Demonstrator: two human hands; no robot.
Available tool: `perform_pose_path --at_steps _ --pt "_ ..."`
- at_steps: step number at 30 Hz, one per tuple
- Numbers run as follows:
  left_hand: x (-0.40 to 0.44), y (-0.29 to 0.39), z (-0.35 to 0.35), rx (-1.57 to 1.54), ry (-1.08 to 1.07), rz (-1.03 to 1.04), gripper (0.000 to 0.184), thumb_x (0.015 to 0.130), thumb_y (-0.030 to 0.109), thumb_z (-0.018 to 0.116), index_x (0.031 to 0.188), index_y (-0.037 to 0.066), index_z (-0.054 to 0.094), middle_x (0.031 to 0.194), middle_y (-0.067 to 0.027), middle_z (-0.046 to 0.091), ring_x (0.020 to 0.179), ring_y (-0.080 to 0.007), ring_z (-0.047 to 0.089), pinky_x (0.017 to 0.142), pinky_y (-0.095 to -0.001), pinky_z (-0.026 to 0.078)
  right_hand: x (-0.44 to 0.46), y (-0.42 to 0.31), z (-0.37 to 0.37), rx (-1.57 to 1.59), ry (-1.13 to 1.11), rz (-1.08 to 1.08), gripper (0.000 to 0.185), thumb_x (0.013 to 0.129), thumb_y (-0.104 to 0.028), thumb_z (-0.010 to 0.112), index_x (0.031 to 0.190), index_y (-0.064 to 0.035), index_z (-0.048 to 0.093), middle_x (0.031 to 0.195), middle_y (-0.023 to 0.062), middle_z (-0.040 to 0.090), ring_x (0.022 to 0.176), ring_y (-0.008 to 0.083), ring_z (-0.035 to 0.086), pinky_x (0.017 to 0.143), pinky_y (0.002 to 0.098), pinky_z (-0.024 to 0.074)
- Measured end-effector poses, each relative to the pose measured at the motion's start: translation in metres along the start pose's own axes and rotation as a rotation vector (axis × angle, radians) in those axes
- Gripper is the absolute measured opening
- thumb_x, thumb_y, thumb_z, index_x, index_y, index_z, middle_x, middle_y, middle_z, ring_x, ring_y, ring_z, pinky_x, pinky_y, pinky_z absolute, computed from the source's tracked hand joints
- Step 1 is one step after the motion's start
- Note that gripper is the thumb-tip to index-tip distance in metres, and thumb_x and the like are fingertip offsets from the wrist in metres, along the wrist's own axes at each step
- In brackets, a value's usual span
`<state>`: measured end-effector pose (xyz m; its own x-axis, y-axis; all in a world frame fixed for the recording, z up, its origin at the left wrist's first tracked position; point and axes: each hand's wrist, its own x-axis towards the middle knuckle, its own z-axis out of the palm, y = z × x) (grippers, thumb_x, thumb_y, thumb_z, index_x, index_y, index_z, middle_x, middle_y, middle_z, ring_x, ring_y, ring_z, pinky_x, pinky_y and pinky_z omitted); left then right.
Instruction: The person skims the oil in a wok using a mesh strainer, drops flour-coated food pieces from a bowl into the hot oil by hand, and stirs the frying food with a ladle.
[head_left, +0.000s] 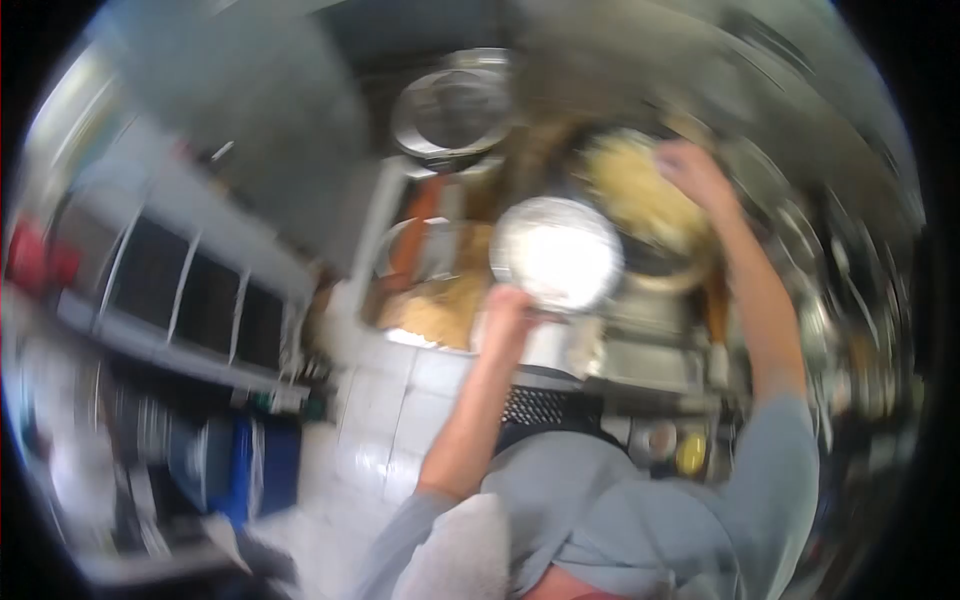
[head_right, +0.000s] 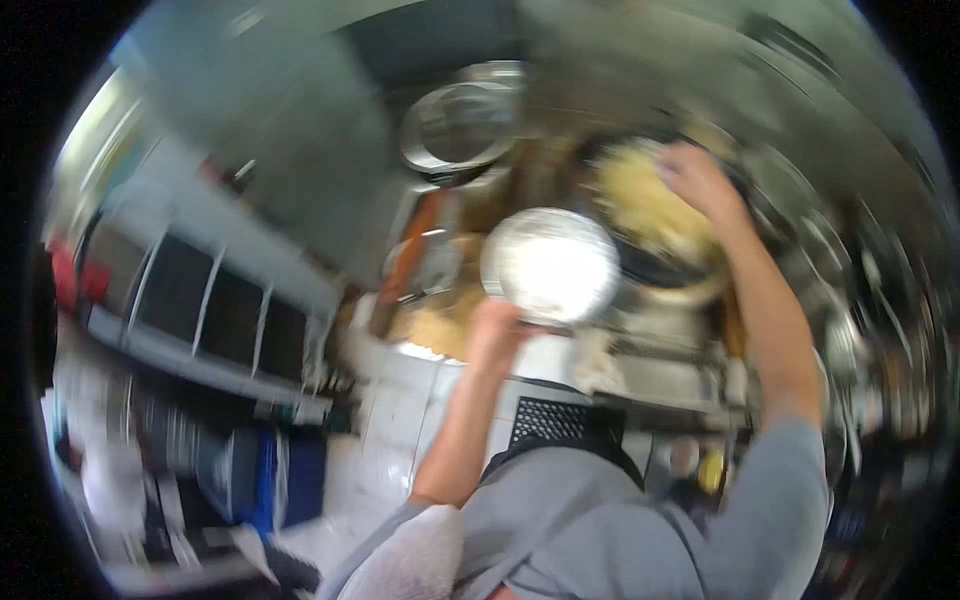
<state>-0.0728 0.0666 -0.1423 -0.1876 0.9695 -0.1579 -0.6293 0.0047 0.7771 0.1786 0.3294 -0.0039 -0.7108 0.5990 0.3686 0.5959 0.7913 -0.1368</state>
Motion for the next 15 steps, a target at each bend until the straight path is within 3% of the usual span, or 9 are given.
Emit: perform_pose_path --at_steps 1,2,3,4,5,7,9,11,15 --pt "0.004 -0.014 -0.006 0.0 0.085 -0.025 0.026 0.074 0.003 0.047 0.096 -0.008 0.055 0.098 -0.0193 0.062 0.086 -0.0296 0.064 0.071 -0.0418 0.057 0.009 -0.057 -0.021 0.261 -0.146 0.159 0.018 0.08 -0.012 0.057 0.088 0.0038 0.061 0.085 0.0146 0.063 0.078 0.0223 0.061 0.071 0.0352 0.0468" --pt "-0.011 -0.008 0.004 -0.061 0.121 -0.003 0.013 0.075 0.002 0.048 0.086 -0.001 0.054 0.09 -0.0153 0.061 0.081 -0.0263 0.064 0.068 -0.0412 0.057 0.012 -0.081 -0.017 0.394 -0.185 0.147 0.017 0.078 -0.009 0.058 0.09 0.0017 0.063 0.085 0.0137 0.065 0.078 0.0212 0.061 0.071 0.0334 0.0463" --pt "-0.022 0.004 0.015 -0.033 0.175 -0.019 0.006 0.075 0.003 0.05 0.081 0.003 0.051 0.083 -0.012 0.059 0.078 -0.0245 0.063 0.066 -0.0414 0.057 0.011 -0.108 -0.006 0.459 -0.078 0.028 0.021 0.077 -0.009 0.059 0.094 0.0026 0.063 0.087 0.0122 0.065 0.083 0.0222 0.062 0.078 0.0332 0.0473" --pt "-0.017 -0.012 0.006 -0.071 0.148 -0.025 0.006 0.075 0.003 0.052 0.081 0.004 0.052 0.082 -0.0101 0.059 0.079 -0.0228 0.063 0.063 -0.0408 0.057 0.008 -0.126 -0.006 0.454 -0.15 -0.143 0.025 0.075 -0.006 0.061 0.099 0.0027 0.063 0.09 0.0123 0.064 0.089 0.0237 0.062 0.084 0.0332 0.0467" --pt "-0.034 0.003 0.019 -0.117 0.149 -0.016 0.005 0.077 0.005 0.054 0.081 0.004 0.053 0.082 -0.0084 0.06 0.075 -0.021 0.063 0.06 -0.039 0.057 0.007 -0.152 -0.004 0.521 -0.274 -0.112 0.029 0.071 -0.003 0.063 0.1 0.0021 0.062 0.096 0.0137 0.063 0.092 0.0252 0.06 0.084 0.0349 0.0465" --pt "-0.049 0.004 0.027 -0.151 0.175 0.003 0.003 0.078 0.004 0.055 0.081 0.006 0.055 0.073 -0.0055 0.059 0.062 -0.0185 0.062 0.052 -0.0374 0.056 0.001 -0.15 0.03 0.554 -0.361 -0.316 0.037 0.067 -0.003 0.069 0.103 0.0001 0.061 0.105 0.0137 0.059 0.097 0.0258 0.057 0.083 0.0331 0.0468" --pt "-0.063 0.001 0.029 -0.165 0.214 0.052 0.009 0.075 0.006 0.055 0.083 0.007 0.058 0.069 -0.0034 0.057 0.06 -0.0163 0.06 0.051 -0.0368 0.056 -0.003 -0.18 0.04 0.535 -0.43 -0.455 0.044 0.062 -0.007 0.073 0.104 -0.0015 0.061 0.106 0.0135 0.058 0.097 0.0268 0.057 0.082 0.0339 0.0462" --pt "-0.066 -0.015 0.022 -0.142 0.248 0.072 0.011 0.074 0.007 0.055 0.085 0.007 0.057 0.071 -0.0027 0.057 0.062 -0.0157 0.059 0.051 -0.0368 0.055 -0.001 -0.222 0.03 0.557 -0.644 -0.578 0.048 0.059 -0.009 0.075 0.105 -0.0031 0.061 0.105 0.0136 0.058 0.096 0.0278 0.056 0.082 0.0353 0.0458" --pt "-0.111 -0.015 0.031 -0.235 0.338 0.182 0.009 0.074 0.007 0.055 0.083 0.006 0.055 0.074 -0.003 0.056 0.066 -0.0157 0.059 0.053 -0.0378 0.055 -0.007 -0.237 0.05 0.435 -0.919 -0.864 0.054 0.055 -0.011 0.076 0.107 -0.0051 0.061 0.101 0.0145 0.057 0.095 0.0317 0.056 0.082 0.0374 0.0457"
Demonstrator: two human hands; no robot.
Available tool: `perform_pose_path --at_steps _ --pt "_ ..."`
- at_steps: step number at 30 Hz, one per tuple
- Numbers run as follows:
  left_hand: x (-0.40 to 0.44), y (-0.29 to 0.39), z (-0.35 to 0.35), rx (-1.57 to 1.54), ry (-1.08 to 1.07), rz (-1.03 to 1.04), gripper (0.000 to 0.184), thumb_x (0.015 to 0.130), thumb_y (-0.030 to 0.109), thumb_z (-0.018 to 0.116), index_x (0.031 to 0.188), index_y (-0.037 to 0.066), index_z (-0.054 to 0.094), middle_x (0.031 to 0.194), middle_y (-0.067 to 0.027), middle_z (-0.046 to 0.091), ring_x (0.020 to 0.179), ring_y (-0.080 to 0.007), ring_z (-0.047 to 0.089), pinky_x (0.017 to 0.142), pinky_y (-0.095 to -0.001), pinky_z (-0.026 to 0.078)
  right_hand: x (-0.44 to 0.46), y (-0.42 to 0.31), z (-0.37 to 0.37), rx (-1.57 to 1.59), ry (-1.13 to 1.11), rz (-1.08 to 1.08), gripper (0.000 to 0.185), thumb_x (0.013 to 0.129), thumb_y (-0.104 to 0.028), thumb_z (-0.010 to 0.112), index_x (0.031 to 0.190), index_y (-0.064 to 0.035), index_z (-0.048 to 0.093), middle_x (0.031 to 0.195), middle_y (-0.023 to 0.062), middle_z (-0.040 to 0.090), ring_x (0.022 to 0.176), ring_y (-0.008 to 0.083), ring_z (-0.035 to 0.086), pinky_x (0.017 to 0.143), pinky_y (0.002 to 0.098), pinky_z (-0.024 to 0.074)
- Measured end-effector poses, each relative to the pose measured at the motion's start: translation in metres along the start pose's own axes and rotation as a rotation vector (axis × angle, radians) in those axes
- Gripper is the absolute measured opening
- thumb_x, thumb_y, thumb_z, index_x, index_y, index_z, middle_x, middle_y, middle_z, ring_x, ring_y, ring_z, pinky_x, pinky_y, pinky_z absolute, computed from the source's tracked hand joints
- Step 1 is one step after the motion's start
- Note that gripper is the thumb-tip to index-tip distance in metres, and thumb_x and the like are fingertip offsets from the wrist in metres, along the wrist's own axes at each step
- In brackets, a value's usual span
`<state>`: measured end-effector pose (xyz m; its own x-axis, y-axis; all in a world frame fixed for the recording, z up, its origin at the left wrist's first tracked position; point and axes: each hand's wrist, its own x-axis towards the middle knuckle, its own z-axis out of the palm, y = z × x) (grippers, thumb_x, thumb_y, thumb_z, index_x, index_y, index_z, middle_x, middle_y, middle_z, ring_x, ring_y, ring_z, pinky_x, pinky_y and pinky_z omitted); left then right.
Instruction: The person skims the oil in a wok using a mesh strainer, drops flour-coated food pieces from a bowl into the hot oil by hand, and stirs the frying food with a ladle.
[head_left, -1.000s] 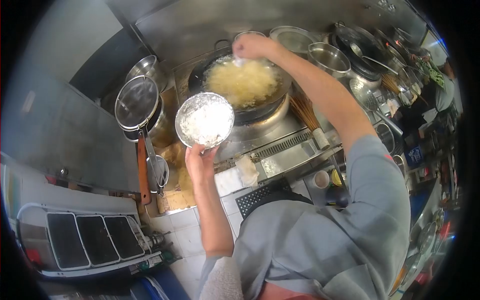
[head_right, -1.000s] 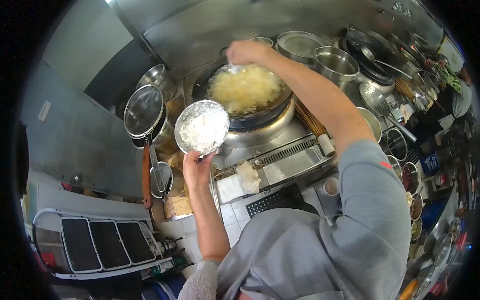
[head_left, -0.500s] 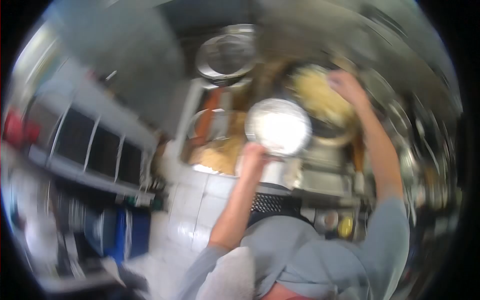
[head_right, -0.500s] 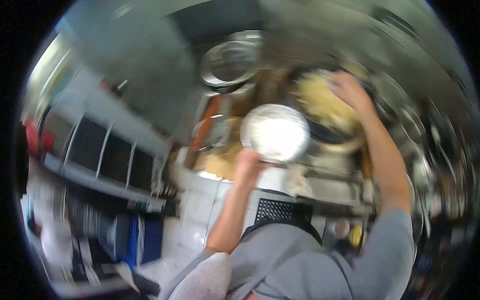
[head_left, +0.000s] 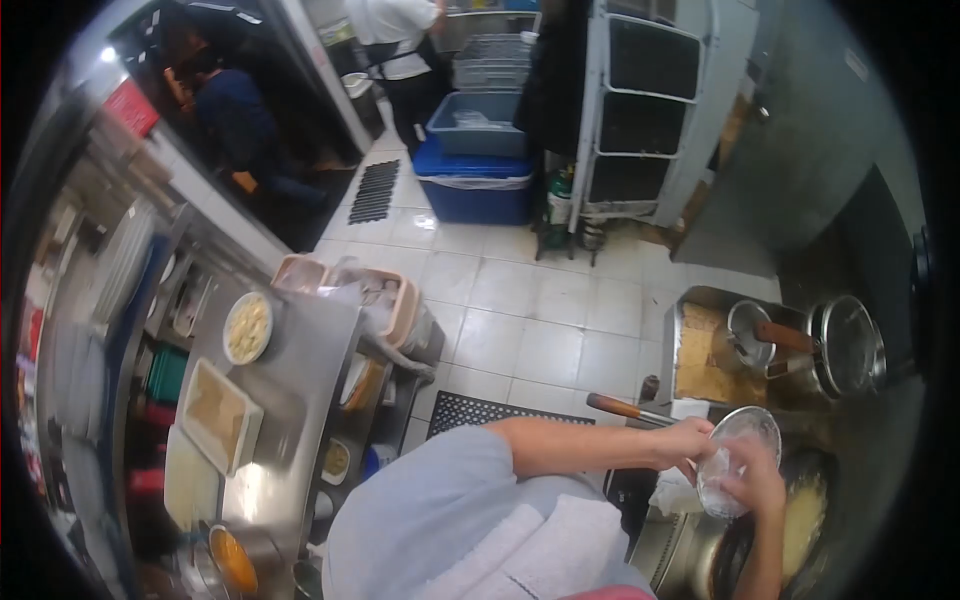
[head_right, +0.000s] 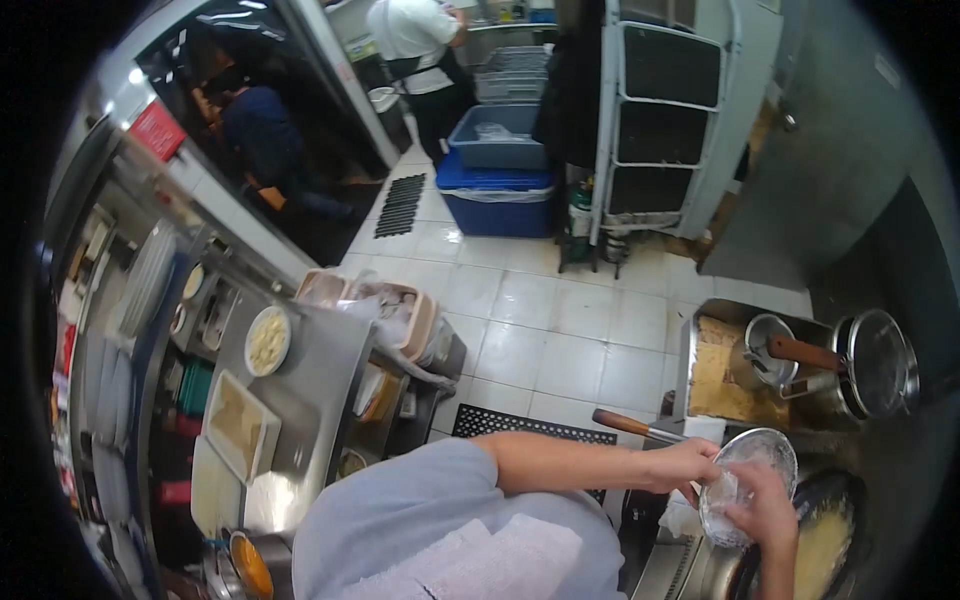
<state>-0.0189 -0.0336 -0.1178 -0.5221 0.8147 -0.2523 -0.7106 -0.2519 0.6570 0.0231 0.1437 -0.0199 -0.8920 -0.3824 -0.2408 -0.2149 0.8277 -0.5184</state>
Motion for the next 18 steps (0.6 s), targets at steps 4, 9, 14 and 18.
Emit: perform_pose_path --at_steps 4,9,14,18 --pt "-0.026 -0.015 -0.016 -0.04 0.121 0.076 0.008 0.075 0.007 0.054 0.083 0.006 0.055 0.079 -0.0046 0.057 0.068 -0.0147 0.059 0.057 -0.0373 0.055 0.019 -0.035 0.021 -0.162 -0.049 -0.145 0.05 0.056 -0.005 0.072 0.105 -0.0053 0.06 0.096 0.0152 0.056 0.092 0.0352 0.054 0.08 0.0398 0.0456" --pt "-0.06 -0.015 -0.026 -0.08 0.215 0.137 0.004 0.077 0.008 0.055 0.08 0.007 0.053 0.075 -0.0019 0.056 0.066 -0.0136 0.059 0.056 -0.0355 0.055 0.036 -0.041 0.048 -0.174 0.0 -0.253 0.044 0.057 0.002 0.064 0.101 -0.004 0.059 0.092 0.0157 0.055 0.089 0.0355 0.054 0.079 0.0419 0.045" --pt "-0.071 -0.012 -0.057 -0.089 0.22 0.17 0.007 0.078 0.009 0.058 0.079 0.009 0.051 0.073 -0.001 0.057 0.065 -0.013 0.061 0.056 -0.0341 0.056 0.048 -0.054 0.05 -0.045 0.243 -0.261 0.043 0.055 0.003 0.065 0.097 -0.0019 0.057 0.088 0.0169 0.055 0.086 0.0374 0.054 0.077 0.0417 0.0449" --pt "-0.089 0.019 -0.067 -0.055 0.214 0.171 0.013 0.077 0.009 0.058 0.075 0.011 0.046 0.07 -0.0001 0.054 0.063 -0.0122 0.058 0.057 -0.0343 0.056 0.062 -0.061 0.057 -0.1 0.301 -0.189 0.037 0.054 0.0 0.069 0.089 -0.0004 0.056 0.084 0.017 0.054 0.081 0.0375 0.054 0.073 0.0417 0.0442"
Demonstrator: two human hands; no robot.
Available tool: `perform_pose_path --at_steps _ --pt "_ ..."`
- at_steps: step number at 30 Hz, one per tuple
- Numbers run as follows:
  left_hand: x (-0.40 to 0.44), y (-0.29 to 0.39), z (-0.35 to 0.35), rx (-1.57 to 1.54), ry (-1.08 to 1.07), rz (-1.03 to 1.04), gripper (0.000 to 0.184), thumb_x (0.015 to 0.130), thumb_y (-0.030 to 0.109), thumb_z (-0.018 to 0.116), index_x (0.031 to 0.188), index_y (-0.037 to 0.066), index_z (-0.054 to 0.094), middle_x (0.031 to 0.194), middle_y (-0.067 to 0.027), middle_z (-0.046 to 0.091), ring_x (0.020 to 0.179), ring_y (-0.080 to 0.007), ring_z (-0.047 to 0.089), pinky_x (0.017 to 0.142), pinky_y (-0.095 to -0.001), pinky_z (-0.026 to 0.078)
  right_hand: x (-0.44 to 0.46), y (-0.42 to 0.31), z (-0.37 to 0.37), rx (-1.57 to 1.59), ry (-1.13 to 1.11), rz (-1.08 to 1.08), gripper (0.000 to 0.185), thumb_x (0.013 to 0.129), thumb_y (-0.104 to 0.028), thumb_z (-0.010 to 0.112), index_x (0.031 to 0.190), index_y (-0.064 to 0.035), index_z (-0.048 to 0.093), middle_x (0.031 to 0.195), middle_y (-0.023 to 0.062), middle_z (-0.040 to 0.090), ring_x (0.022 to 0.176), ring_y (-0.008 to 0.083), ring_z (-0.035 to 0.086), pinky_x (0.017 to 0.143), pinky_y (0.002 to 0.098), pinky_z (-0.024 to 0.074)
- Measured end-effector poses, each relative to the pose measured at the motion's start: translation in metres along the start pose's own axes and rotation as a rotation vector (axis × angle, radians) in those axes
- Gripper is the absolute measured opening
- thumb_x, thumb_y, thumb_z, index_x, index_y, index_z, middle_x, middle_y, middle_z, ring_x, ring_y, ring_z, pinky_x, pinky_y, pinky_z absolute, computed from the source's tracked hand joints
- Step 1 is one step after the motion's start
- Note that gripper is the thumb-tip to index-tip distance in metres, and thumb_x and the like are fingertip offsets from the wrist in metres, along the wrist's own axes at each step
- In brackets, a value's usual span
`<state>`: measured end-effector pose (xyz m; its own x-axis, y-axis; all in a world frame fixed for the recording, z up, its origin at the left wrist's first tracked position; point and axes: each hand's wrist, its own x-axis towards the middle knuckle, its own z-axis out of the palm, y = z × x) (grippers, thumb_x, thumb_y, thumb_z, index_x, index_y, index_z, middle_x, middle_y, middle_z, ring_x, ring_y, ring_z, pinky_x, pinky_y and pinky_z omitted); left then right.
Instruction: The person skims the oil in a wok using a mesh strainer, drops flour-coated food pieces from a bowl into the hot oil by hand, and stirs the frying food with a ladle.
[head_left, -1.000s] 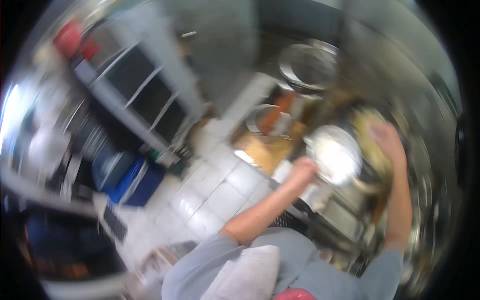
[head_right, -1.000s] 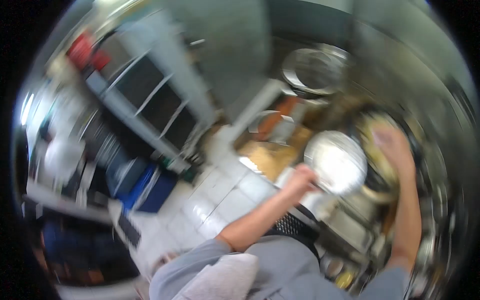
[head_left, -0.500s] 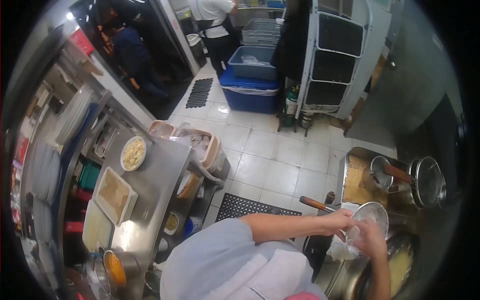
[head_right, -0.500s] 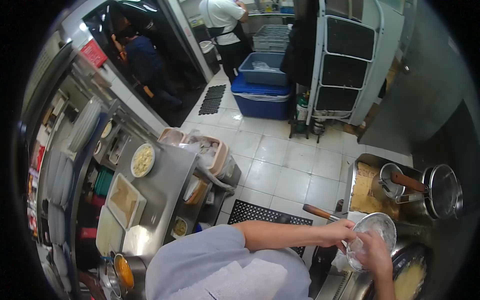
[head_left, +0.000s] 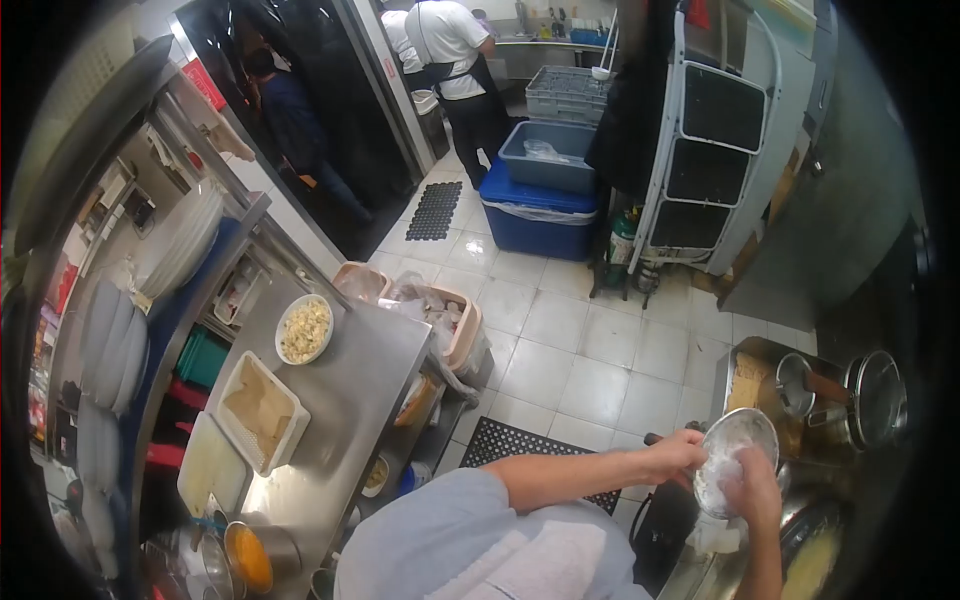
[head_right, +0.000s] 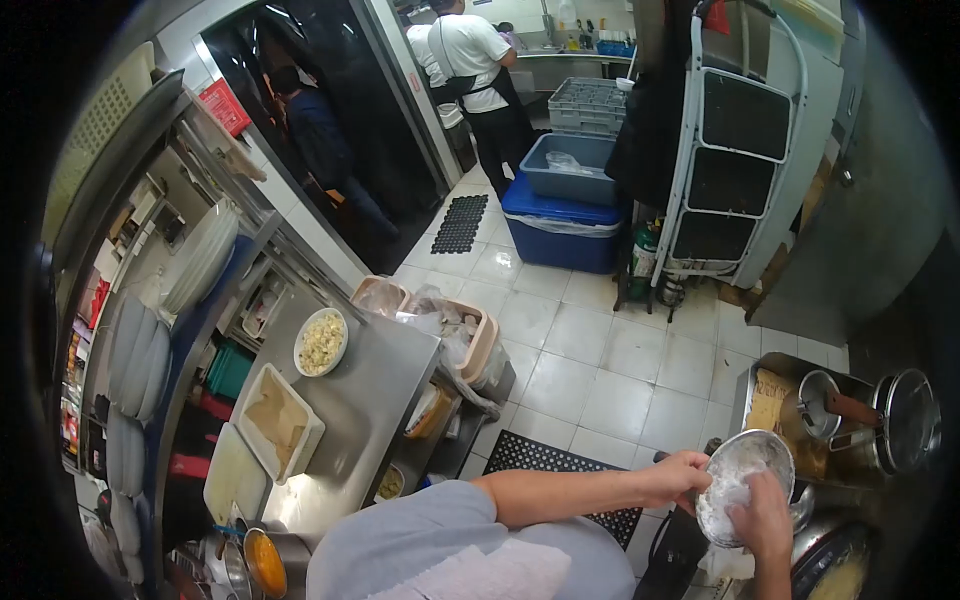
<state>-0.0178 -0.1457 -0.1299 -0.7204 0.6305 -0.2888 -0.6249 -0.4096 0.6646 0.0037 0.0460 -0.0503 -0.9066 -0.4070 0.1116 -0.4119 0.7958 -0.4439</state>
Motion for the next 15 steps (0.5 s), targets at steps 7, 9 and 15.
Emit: perform_pose_path --at_steps 7,9,15 --pt "-0.013 0.037 -0.013 0.0 -0.006 -0.021 0.013 0.075 0.009 0.058 0.075 0.011 0.045 0.069 0.0005 0.051 0.062 -0.0116 0.057 0.056 -0.0334 0.055 0.026 -0.026 -0.008 -0.052 0.015 0.111 0.033 0.055 -0.001 0.071 0.082 0.0003 0.054 0.08 0.0145 0.052 0.075 0.0347 0.053 0.067 0.0405 0.0434" --pt "-0.013 0.041 -0.017 -0.003 -0.03 -0.008 0.01 0.076 0.009 0.057 0.077 0.01 0.047 0.07 0.0003 0.052 0.062 -0.0117 0.057 0.056 -0.0332 0.055 0.028 -0.028 -0.008 0.089 0.072 0.214 0.033 0.056 -0.002 0.071 0.084 0.0002 0.054 0.08 0.014 0.053 0.073 0.0331 0.053 0.068 0.0385 0.0431" --pt "-0.012 0.05 -0.02 0.011 -0.057 -0.029 0.007 0.076 0.008 0.054 0.084 0.007 0.053 0.073 -0.0012 0.056 0.065 -0.0118 0.059 0.056 -0.0325 0.055 0.043 -0.018 -0.002 0.078 0.078 0.199 0.032 0.058 -0.001 0.071 0.086 0.0003 0.057 0.082 0.014 0.056 0.075 0.0305 0.054 0.068 0.0358 0.0433"
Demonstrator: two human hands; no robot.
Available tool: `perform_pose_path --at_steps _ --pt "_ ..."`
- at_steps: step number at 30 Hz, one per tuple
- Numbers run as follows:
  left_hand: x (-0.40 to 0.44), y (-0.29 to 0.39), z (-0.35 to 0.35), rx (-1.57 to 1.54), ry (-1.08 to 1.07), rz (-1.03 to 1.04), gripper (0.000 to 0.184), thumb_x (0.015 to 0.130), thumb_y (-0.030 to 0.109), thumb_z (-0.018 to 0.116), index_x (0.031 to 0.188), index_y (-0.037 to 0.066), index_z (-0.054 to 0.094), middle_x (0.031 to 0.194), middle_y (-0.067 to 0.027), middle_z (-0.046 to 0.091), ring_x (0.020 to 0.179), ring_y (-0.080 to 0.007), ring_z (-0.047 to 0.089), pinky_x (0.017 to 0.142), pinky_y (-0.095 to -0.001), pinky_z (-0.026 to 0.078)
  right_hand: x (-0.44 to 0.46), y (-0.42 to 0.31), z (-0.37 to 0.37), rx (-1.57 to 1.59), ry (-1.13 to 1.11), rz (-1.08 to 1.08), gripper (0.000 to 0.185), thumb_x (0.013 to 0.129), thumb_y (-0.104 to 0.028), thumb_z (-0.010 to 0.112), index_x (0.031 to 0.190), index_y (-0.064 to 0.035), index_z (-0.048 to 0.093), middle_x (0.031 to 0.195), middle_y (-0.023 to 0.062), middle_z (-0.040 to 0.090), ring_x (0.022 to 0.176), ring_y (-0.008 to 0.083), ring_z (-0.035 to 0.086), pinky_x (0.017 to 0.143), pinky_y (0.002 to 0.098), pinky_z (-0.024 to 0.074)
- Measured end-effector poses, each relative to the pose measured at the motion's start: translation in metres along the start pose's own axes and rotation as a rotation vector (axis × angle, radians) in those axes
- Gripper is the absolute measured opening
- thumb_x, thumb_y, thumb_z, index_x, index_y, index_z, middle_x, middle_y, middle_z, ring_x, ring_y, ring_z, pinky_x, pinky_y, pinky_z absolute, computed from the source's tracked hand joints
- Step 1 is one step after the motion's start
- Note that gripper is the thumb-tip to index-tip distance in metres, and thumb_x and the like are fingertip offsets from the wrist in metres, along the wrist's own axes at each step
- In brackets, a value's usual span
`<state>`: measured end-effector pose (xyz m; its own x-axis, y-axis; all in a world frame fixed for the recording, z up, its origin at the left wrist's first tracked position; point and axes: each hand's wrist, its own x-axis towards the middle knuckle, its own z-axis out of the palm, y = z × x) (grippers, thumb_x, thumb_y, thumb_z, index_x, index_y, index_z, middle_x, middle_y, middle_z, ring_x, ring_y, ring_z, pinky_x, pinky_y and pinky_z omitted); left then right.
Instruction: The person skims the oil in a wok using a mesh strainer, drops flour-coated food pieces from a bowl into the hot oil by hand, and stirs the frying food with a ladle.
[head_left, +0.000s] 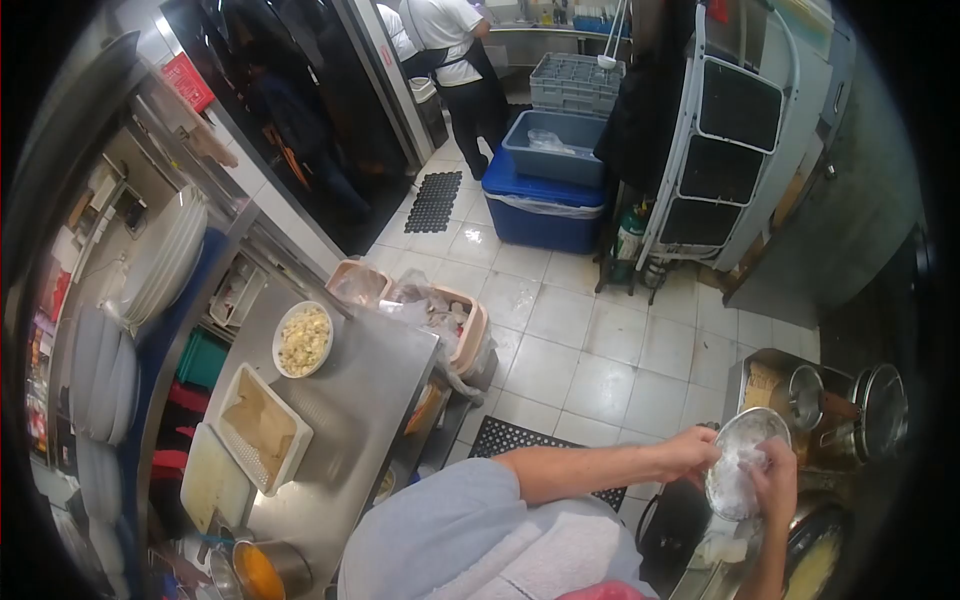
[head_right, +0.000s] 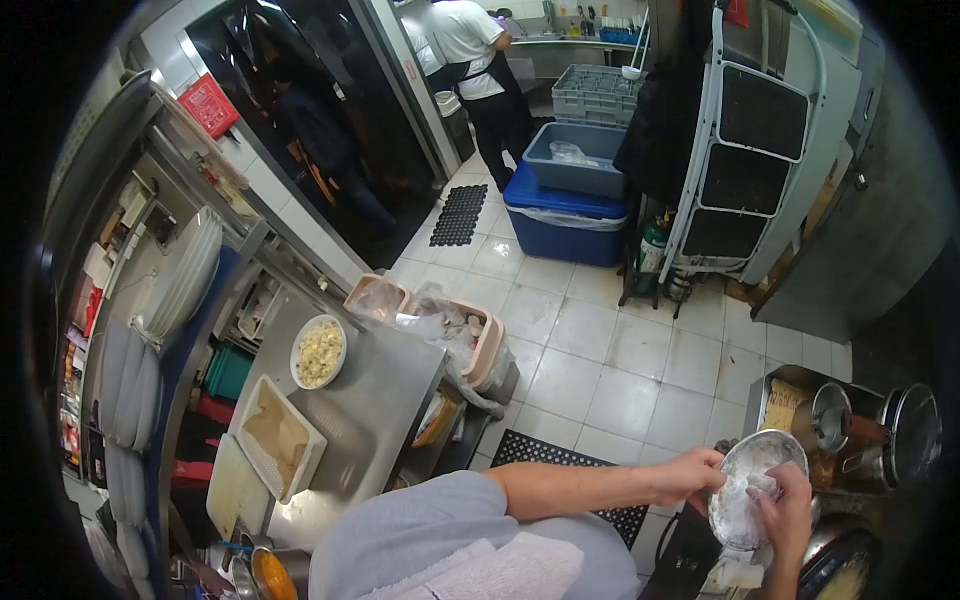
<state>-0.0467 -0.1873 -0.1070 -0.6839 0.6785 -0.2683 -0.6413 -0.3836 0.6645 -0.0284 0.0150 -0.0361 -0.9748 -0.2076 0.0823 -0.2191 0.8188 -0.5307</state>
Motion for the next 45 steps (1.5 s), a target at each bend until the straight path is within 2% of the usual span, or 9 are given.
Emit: perform_pose_path --at_steps 4,8,13,19,22,25,34,37,45 --pt "0.011 -0.01 -0.007 -0.033 0.002 0.006 0.007 0.076 0.006 0.053 0.083 0.007 0.053 0.074 -0.0015 0.057 0.066 -0.0119 0.06 0.056 -0.0329 0.055 0.005 0.011 0.0 -0.036 -0.161 0.034 0.032 0.056 -0.002 0.071 0.085 -0.0003 0.058 0.084 0.014 0.058 0.078 0.0303 0.055 0.068 0.0361 0.044" --pt "0.009 -0.006 -0.008 -0.034 0.003 0.012 0.006 0.076 0.006 0.052 0.082 0.008 0.052 0.071 -0.0003 0.054 0.064 -0.011 0.058 0.056 -0.0332 0.055 -0.004 0.021 0.005 -0.066 0.004 -0.094 0.033 0.055 -0.002 0.071 0.086 -0.0002 0.058 0.08 0.0134 0.058 0.075 0.0292 0.055 0.067 0.0357 0.0447" --pt "0.008 -0.004 -0.004 -0.063 0.052 0.024 0.006 0.077 0.007 0.052 0.082 0.008 0.05 0.069 0.0007 0.051 0.058 -0.0099 0.054 0.055 -0.0332 0.055 0.0 0.004 -0.012 -0.08 -0.069 0.029 0.033 0.055 0.001 0.069 0.086 0.0004 0.057 0.081 0.0135 0.058 0.075 0.0284 0.056 0.068 0.0353 0.0462" --pt "0.007 -0.003 -0.003 -0.052 0.067 0.054 0.006 0.077 0.009 0.054 0.083 0.008 0.051 0.066 0.0008 0.05 0.053 -0.0111 0.052 0.053 -0.0333 0.053 0.0 0.024 -0.004 -0.152 0.088 -0.217 0.031 0.057 0.001 0.067 0.086 0.001 0.056 0.075 0.0119 0.056 0.064 0.0248 0.053 0.062 0.0328 0.0438" --pt "0.001 -0.001 -0.001 -0.098 0.043 0.03 0.008 0.076 0.008 0.055 0.085 0.008 0.054 0.064 0.0015 0.049 0.052 -0.0121 0.051 0.052 -0.0341 0.053 0.008 0.007 -0.013 -0.036 -0.056 0.019 0.031 0.059 0.001 0.065 0.089 0.0011 0.055 0.079 0.0116 0.054 0.068 0.0228 0.052 0.065 0.0319 0.0426" --pt "-0.002 -0.003 -0.004 -0.106 0.058 0.06 0.012 0.075 0.007 0.056 0.087 0.007 0.056 0.066 0.0001 0.051 0.054 -0.0136 0.056 0.049 -0.0346 0.053 0.022 0.05 -0.007 -0.006 -0.284 0.051 0.035 0.059 0.0 0.068 0.092 -0.0013 0.057 0.093 0.0078 0.052 0.075 0.0132 0.048 0.066 0.0277 0.0419" --pt "-0.012 0.005 -0.006 -0.136 0.136 0.146 0.01 0.073 0.008 0.057 0.074 0.008 0.047 0.067 -0.0008 0.049 0.052 -0.0128 0.05 0.047 -0.0345 0.053 0.009 0.036 0.021 0.158 0.183 -0.133 0.03 0.062 0.0 0.062 0.091 0.0044 0.055 0.071 0.0026 0.048 0.064 0.0125 0.043 0.058 0.0267 0.037" --pt "-0.012 0.005 -0.003 -0.116 0.119 0.145 0.011 0.074 0.008 0.057 0.076 0.008 0.046 0.068 -0.0015 0.051 0.056 -0.0132 0.054 0.049 -0.0339 0.053 0.016 -0.016 -0.012 0.18 -0.065 0.016 0.027 0.065 -0.002 0.063 0.089 0.0032 0.053 0.076 0.0038 0.05 0.067 0.0132 0.043 0.061 0.0279 0.0384" --pt "-0.005 0.001 0.009 -0.077 0.071 0.078 0.012 0.075 0.008 0.056 0.077 0.01 0.044 0.068 -0.0011 0.052 0.062 -0.0138 0.059 0.054 -0.0334 0.054 -0.003 -0.01 -0.003 0.103 0.152 0.039 0.029 0.066 0.0 0.064 0.093 0.0015 0.054 0.084 0.0075 0.051 0.071 0.0173 0.046 0.065 0.029 0.0399"
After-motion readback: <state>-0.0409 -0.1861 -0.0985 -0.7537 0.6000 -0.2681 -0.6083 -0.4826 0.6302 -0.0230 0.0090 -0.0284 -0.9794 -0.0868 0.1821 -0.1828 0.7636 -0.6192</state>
